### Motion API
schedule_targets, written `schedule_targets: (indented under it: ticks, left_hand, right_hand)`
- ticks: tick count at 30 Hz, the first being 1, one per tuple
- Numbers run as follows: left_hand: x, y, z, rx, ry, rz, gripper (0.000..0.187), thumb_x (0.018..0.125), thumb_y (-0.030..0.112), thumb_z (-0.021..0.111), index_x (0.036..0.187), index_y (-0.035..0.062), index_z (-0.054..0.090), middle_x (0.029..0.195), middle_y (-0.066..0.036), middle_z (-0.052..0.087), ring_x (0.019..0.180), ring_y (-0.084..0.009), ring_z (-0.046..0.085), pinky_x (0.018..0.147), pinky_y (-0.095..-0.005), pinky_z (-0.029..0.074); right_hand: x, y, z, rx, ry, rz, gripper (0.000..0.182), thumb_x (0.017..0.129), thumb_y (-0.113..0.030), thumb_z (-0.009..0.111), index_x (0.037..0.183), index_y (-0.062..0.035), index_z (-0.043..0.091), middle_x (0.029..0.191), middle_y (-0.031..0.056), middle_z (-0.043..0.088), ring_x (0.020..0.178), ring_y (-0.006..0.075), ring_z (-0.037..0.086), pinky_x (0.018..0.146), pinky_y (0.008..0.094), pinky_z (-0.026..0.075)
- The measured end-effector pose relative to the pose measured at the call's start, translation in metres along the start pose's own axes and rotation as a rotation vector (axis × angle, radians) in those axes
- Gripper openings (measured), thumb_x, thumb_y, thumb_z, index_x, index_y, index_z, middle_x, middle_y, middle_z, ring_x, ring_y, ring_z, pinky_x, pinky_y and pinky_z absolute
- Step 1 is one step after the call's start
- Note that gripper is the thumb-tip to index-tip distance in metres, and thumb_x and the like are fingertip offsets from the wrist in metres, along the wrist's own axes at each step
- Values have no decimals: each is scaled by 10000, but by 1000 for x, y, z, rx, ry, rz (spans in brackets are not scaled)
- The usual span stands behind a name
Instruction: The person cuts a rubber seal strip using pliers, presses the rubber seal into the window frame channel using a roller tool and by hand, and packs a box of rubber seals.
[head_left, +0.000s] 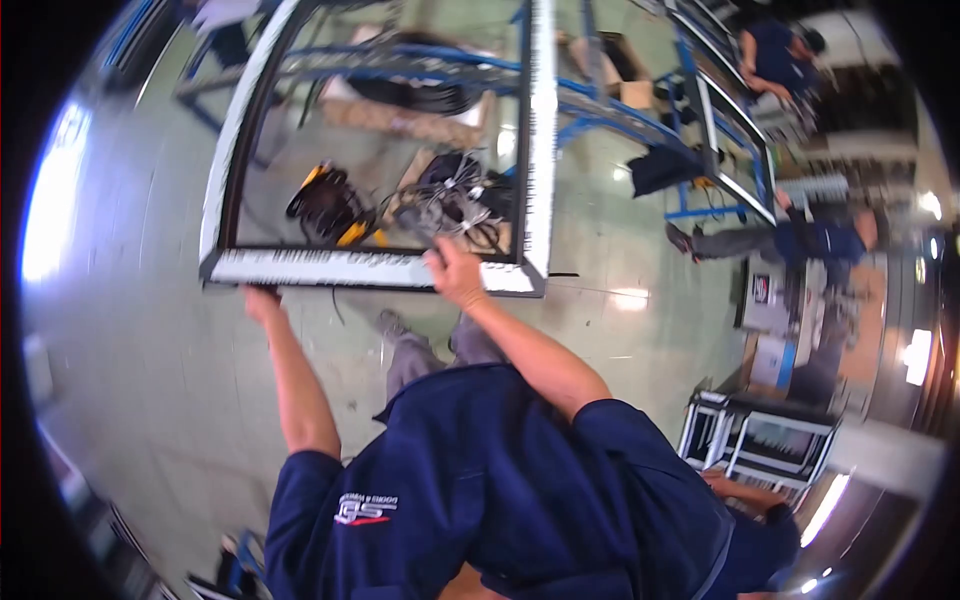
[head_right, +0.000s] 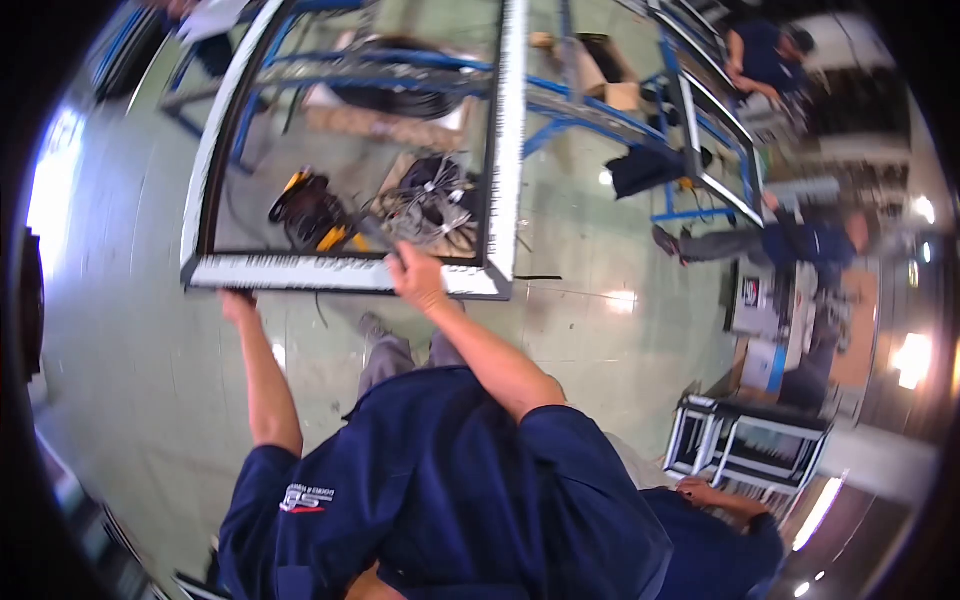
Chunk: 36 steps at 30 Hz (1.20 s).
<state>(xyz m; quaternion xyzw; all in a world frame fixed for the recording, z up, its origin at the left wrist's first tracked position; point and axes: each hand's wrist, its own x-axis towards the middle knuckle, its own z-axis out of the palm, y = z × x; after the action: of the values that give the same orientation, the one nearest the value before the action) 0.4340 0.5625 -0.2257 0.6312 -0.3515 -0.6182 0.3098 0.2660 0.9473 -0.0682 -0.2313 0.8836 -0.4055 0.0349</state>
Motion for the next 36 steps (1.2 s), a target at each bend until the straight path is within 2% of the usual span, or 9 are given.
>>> schedule_targets:
  ticks: [4,9,12,17,19,21,24,27,36]
  left_hand:
    - [-60,11,-22,112,-378,63,435,1004,473,515,903,62,613,704,-25,578,536,-96,485,451,-262,384]
    - [-143,-40,-36,552,-535,-7,383,941,453,623,911,73,583,758,-53,621,568,-115,552,482,-264,447]
    - [-202,-105,-44,668,-639,-189,286,937,348,622,912,66,583,780,-73,628,585,-162,581,478,-290,467]
    - [-283,-249,-46,898,-815,-365,242,927,272,603,791,71,607,660,-98,595,593,-229,611,486,-357,497]
    - [-303,-305,-22,1187,-859,-66,209,906,245,621,802,65,645,671,-114,616,598,-233,633,518,-380,518]
    - [-324,-338,11,1588,-791,527,180,884,219,640,813,59,682,683,-129,637,604,-238,655,549,-402,538]
    - [-348,-350,73,1510,-1407,1148,159,841,184,651,867,39,713,679,-121,649,598,-203,662,578,-380,544]
    - [-416,-339,158,1427,-1120,95,164,798,96,614,911,32,714,659,-112,639,589,-195,656,522,-364,525]
    - [-546,-391,352,1558,-1474,-36,223,764,-30,578,940,19,706,752,-127,686,512,-202,613,412,-313,455]
  right_hand:
    - [-5,10,-7,148,-82,25,358,913,-341,596,1149,-72,586,833,215,659,805,419,641,671,501,483]
    - [-21,38,-57,657,-307,214,317,935,-177,585,1195,2,551,859,60,636,736,120,573,684,293,480]
    - [-45,78,-112,967,-344,313,307,908,-120,610,1179,4,538,847,36,602,711,103,562,667,268,472]
    - [-97,171,-237,806,-197,498,301,876,-206,711,1058,-3,583,714,15,565,585,93,530,532,265,430]
    - [-120,209,-290,700,-102,551,292,867,-242,737,968,-10,590,656,5,541,524,92,503,479,273,405]
    - [-147,253,-335,639,-31,627,294,864,-262,746,876,-23,575,613,-2,520,484,89,483,449,280,390]
    - [-197,324,-382,715,108,812,318,872,-291,739,793,-51,546,574,-4,496,473,98,490,445,285,398]
    - [-251,384,-406,872,409,1059,346,883,-317,728,746,-65,535,559,17,507,454,131,502,436,293,404]
    - [-494,474,-407,652,802,1683,230,808,-152,648,634,-36,551,547,63,545,391,171,497,376,328,402]
